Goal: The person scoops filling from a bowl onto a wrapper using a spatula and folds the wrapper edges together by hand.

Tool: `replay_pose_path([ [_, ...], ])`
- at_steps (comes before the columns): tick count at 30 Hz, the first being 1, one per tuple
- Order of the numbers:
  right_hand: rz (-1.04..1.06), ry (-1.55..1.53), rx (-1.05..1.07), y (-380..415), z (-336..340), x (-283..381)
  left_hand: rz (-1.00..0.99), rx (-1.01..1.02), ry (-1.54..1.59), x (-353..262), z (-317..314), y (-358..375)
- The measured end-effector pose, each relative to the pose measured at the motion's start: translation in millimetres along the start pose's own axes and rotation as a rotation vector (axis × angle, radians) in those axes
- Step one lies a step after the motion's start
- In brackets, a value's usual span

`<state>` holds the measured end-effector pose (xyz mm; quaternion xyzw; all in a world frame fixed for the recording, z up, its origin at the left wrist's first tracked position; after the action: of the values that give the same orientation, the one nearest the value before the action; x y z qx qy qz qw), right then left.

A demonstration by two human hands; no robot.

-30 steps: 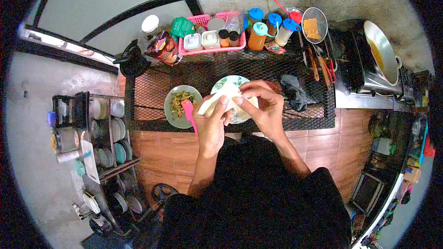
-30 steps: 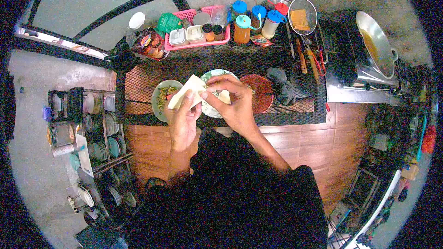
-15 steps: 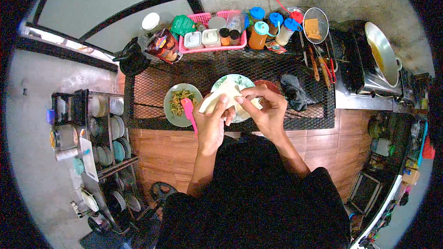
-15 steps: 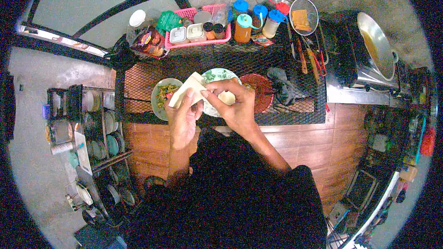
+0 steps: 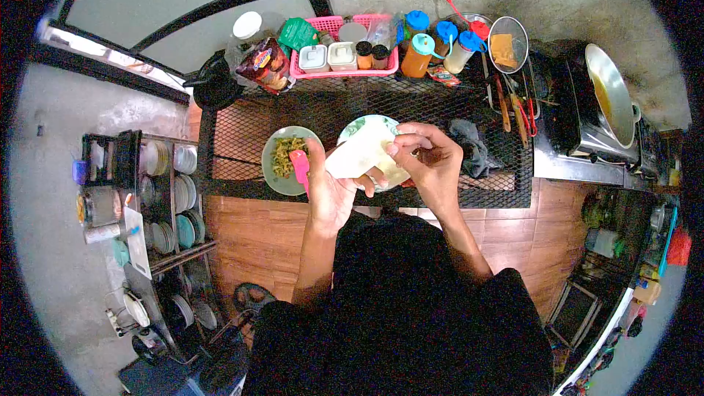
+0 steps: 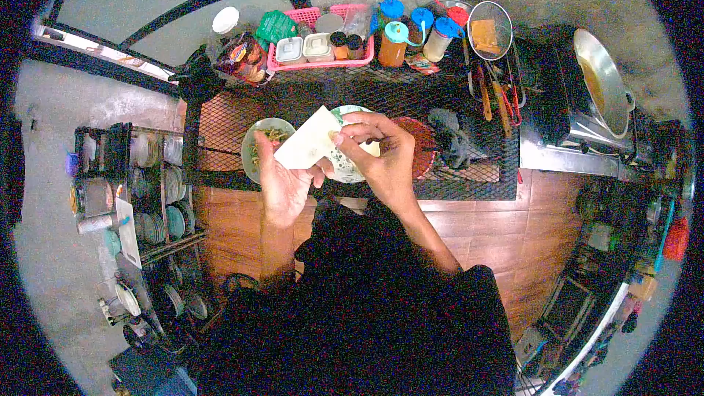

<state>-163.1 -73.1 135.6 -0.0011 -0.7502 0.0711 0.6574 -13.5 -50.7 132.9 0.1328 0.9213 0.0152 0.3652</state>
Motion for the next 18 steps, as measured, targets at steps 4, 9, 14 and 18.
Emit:
replay_pose_path([
  [4, -0.060, 0.010, 0.020, 2.4, -2.2, 6.3, -0.015, -0.049, -0.225, 0.3, -0.5, 0.5],
  [9, 0.014, 0.022, 0.019, 4.8, -3.4, 7.2, -0.064, -0.130, -0.317, 0.5, -6.8, 1.6],
  [14, 0.210, 0.200, -0.025, 7.4, -4.7, 4.3, -0.107, -0.170, -0.161, 11.6, -6.1, 2.8],
  [18, 0.159, 0.116, -0.021, 7.7, -7.0, -4.0, -0.101, -0.173, -0.157, 16.2, -13.3, 3.3],
])
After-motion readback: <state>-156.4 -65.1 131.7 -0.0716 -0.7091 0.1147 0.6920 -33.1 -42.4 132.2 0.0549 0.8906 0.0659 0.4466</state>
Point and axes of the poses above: each hand's wrist, its own y-axis away from the middle knuckle, its own z-axis out of the back of the hand, x = y × z, the point moved 2 cm from there along -y, towards the middle knuckle, and after that the axes turned 6 degrees about x, right-handed, at the moved point
